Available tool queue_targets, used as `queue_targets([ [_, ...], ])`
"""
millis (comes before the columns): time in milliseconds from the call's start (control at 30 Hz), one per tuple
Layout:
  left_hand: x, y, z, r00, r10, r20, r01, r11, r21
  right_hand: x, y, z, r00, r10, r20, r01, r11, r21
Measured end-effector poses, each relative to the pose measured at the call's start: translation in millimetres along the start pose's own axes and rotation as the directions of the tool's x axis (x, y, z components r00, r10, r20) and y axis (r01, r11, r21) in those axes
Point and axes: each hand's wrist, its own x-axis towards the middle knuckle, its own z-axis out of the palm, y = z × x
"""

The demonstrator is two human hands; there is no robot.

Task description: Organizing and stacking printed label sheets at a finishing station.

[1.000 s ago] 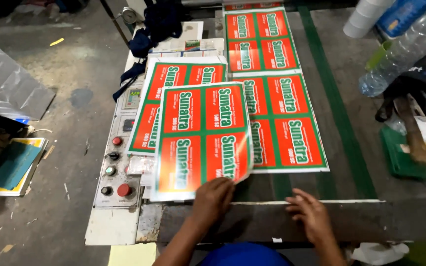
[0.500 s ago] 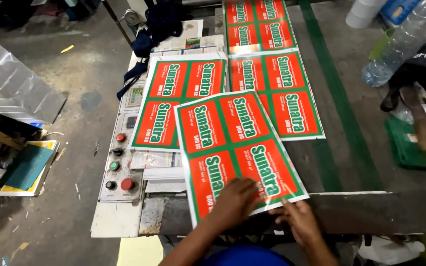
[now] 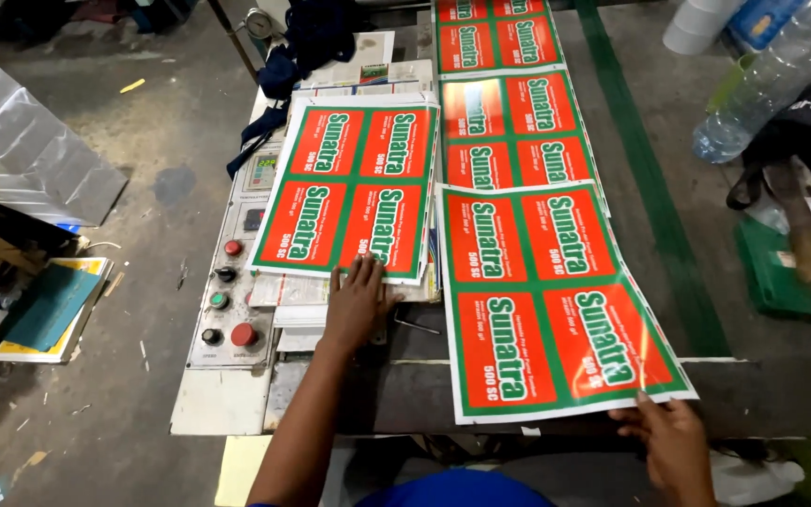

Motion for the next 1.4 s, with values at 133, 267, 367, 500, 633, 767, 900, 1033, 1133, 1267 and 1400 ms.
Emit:
queue_targets([
  [133,-6,-10,1,0.99,-0.067,0.12,0.074,0.996,-0.055,-19,-25,-3,0.996,0.069,-0.064,-0.074,0.994,-0.076],
  [267,-2,-19,-3,0.998,0.052,0.048,-0.049,0.998,-0.05,-17,-13,-19,0.988,0.117,-0.1,-0.128,0.985,-0.114],
  [367,2,-19,-16,0.999,0.031,0.015,-0.029,0.994,-0.105,-12,-2,-24,0.989,0.122,-0.083,-0.13,0.987,-0.096],
  [500,4,5,-51,0.977,-0.115,-0.178,0.07,0.969,-0.239,-13,-7,-10,0.993,0.11,-0.044,-0.113,0.991,-0.074],
  [633,-3,20,-64,0.958,-0.21,-0.197,0.153,0.95,-0.271,3,-15,13,0.998,0.065,-0.014,-0.066,0.994,-0.083],
  [767,-10,31,-68,0.943,-0.22,-0.25,0.13,0.935,-0.331,23,-36,39,1.0,0.012,0.026,-0.01,0.997,-0.075],
  [900,-16,37,-66,0.947,-0.273,-0.171,0.194,0.906,-0.376,58,-44,58,0.998,0.006,0.061,-0.004,0.999,-0.037],
  [1033,-21,45,-75,0.942,-0.27,-0.199,0.17,0.896,-0.411,65,-50,63,0.997,0.026,0.076,-0.028,0.999,0.028],
  [1133,-27,52,-82,0.937,-0.268,-0.222,0.155,0.893,-0.423,59,-42,59,0.995,0.061,0.082,-0.066,0.996,0.055],
  [1267,-42,76,-79,0.939,-0.206,-0.275,0.046,0.868,-0.495,26,-19,65,0.987,0.097,0.128,-0.1,0.995,0.017],
  [1400,-54,115,-73,0.963,-0.014,-0.268,-0.158,0.777,-0.61,3,13,101,0.946,0.145,0.29,-0.118,0.987,-0.109],
])
